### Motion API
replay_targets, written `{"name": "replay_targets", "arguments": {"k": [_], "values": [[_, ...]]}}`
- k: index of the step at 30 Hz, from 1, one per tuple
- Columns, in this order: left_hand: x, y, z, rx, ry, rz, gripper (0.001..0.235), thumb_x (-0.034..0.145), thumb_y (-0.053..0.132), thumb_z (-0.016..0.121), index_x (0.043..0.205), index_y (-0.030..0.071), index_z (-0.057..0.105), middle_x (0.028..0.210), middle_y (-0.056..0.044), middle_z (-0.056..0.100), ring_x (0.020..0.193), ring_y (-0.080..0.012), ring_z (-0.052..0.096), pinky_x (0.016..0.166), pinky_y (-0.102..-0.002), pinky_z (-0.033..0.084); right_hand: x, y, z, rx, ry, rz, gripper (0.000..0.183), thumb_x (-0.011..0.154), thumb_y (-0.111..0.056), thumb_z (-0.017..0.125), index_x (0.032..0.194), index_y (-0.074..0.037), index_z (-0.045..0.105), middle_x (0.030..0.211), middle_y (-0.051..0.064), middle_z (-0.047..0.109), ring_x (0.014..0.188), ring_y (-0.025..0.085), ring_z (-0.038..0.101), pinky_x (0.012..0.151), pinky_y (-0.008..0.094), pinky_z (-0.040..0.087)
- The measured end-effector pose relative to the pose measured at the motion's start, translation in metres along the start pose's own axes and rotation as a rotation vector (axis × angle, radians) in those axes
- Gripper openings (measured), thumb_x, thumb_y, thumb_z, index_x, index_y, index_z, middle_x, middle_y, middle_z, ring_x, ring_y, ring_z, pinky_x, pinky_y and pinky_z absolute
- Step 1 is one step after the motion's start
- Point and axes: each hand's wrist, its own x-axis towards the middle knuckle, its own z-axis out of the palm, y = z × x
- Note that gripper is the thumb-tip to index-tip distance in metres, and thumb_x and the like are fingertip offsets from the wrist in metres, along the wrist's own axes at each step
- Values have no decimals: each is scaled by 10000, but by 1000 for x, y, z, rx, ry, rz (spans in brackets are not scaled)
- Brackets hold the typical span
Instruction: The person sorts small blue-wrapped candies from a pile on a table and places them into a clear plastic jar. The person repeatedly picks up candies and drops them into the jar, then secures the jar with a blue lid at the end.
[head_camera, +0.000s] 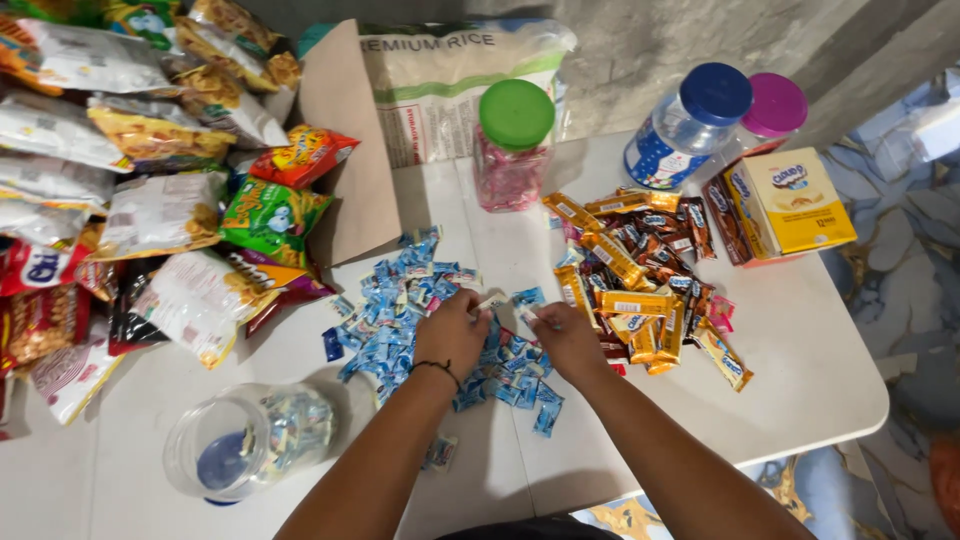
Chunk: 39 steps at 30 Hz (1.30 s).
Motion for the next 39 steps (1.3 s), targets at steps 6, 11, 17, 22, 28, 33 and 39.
{"name": "replay_targets", "arguments": {"k": [6, 11, 17, 22, 28, 33, 39], "values": [[-56, -31, -33, -628, 81, 48, 185, 936, 220, 706, 1029, 61, 690, 892, -4, 729, 761, -102, 635, 703, -271, 525, -56, -53, 0, 987, -141, 347, 142, 926, -205, 696, 1036, -161, 619, 822, -45, 595, 711, 114, 557, 627, 307, 459], [-117, -30, -100, -763, 118, -75, 202, 915, 197, 751, 1049, 51, 706, 803, 25, 578, 639, -49, 450, 572, -227, 408, -98, -114, 12, 1161, -255, 335, 139, 926, -214, 703, 1013, -178, 601, 829, -41, 590, 712, 124, 560, 646, 328, 484], [-161, -61, -170, -861, 282, -59, 240, 896, 160, 760, 1090, 26, 715, 869, 45, 643, 638, -10, 467, 569, -181, 406, -132, -189, 46, 1198, -389, 195, 133, 920, -200, 697, 1010, -159, 608, 846, -38, 597, 719, 132, 570, 654, 331, 496], [-183, -102, -200, -933, 375, -124, 250, 905, 160, 752, 1099, 4, 736, 896, 32, 684, 631, -7, 487, 552, -183, 397, -143, -209, 95, 1183, -489, 120, 136, 947, -194, 699, 1022, -144, 597, 830, -25, 568, 726, 140, 571, 673, 322, 504], [-194, -152, -209, -985, 418, -218, 272, 903, 186, 736, 1112, 11, 739, 874, 0, 748, 583, -41, 467, 525, -206, 392, -157, -222, 134, 1113, -479, 187, 135, 931, -208, 684, 1024, -154, 603, 811, -31, 554, 717, 117, 558, 656, 313, 493], [-192, -164, -214, -957, 391, -217, 285, 903, 201, 738, 1113, 9, 738, 885, -16, 754, 580, -47, 488, 523, -213, 404, -163, -227, 148, 1092, -422, 199, 162, 930, -214, 686, 1049, -143, 601, 816, -34, 551, 721, 111, 549, 666, 304, 488], [-188, -170, -219, -913, 353, -205, 286, 905, 215, 740, 1116, 21, 747, 885, -15, 761, 587, -41, 492, 528, -209, 405, -168, -234, 158, 1093, -386, 189, 197, 907, -223, 694, 1072, -151, 612, 830, -39, 565, 712, 100, 536, 656, 295, 472]]}}
